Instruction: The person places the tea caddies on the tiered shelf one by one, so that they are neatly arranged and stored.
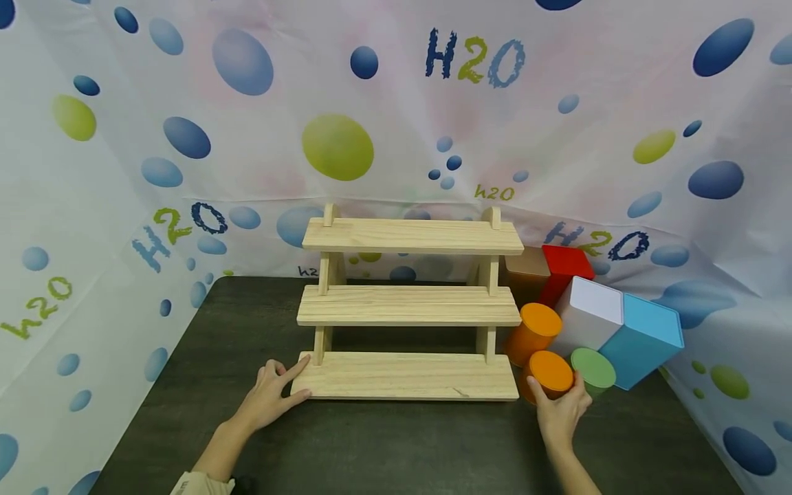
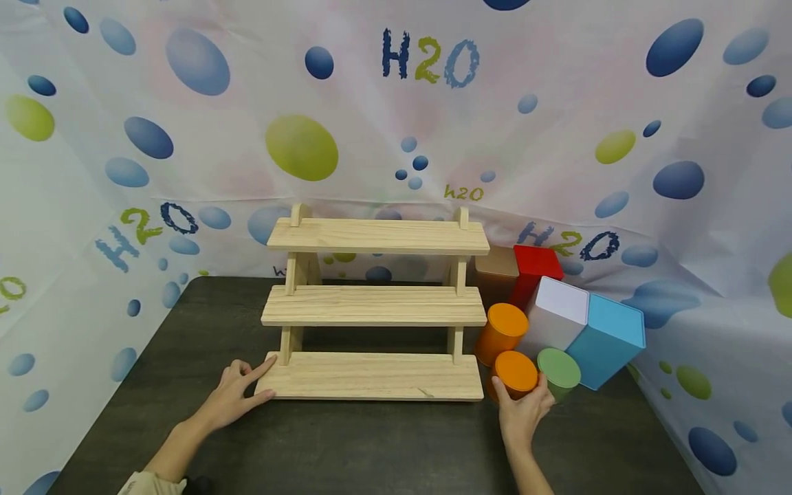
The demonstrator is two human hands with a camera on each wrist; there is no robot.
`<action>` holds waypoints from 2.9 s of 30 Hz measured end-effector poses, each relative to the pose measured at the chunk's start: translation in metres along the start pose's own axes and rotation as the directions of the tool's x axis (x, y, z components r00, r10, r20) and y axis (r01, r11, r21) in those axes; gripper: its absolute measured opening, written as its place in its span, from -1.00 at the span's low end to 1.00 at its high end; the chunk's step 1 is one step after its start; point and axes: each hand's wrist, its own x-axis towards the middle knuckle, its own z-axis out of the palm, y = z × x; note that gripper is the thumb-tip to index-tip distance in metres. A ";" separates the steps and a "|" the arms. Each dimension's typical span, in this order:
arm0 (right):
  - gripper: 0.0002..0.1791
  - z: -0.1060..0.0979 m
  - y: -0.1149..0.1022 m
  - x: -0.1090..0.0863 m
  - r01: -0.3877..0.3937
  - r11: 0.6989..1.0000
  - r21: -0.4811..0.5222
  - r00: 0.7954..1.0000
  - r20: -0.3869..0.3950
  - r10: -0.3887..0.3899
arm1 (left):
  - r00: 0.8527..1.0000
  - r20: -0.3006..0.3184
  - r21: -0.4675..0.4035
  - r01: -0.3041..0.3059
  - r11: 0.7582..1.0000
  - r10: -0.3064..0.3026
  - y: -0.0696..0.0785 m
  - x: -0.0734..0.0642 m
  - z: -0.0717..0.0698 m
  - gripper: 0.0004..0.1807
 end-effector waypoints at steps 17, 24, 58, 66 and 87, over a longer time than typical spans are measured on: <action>-0.12 -0.009 -0.019 0.003 0.021 0.998 0.056 1.000 -0.010 -0.021 | 1.000 0.013 -0.010 -0.003 1.000 0.003 0.000 0.002 -0.003 -0.24; -0.13 -0.012 -0.041 0.003 0.114 0.991 0.069 0.993 -0.037 -0.112 | 1.000 0.009 -0.012 0.011 1.000 -0.011 0.000 0.001 -0.003 -0.24; -0.18 0.078 -0.111 -0.080 0.257 0.903 0.344 0.822 0.414 -0.392 | 1.000 0.021 -0.024 0.023 0.999 -0.023 0.000 -0.001 -0.003 -0.25; -0.16 0.095 -0.115 -0.090 0.214 0.896 0.389 0.790 0.471 -0.393 | 0.999 0.017 -0.038 0.031 0.999 -0.030 0.001 -0.001 -0.005 -0.25; -0.20 0.120 -0.171 -0.131 0.086 0.895 0.437 0.624 0.677 -0.390 | 0.996 0.053 -0.035 0.068 0.997 -0.066 0.003 -0.002 -0.006 -0.25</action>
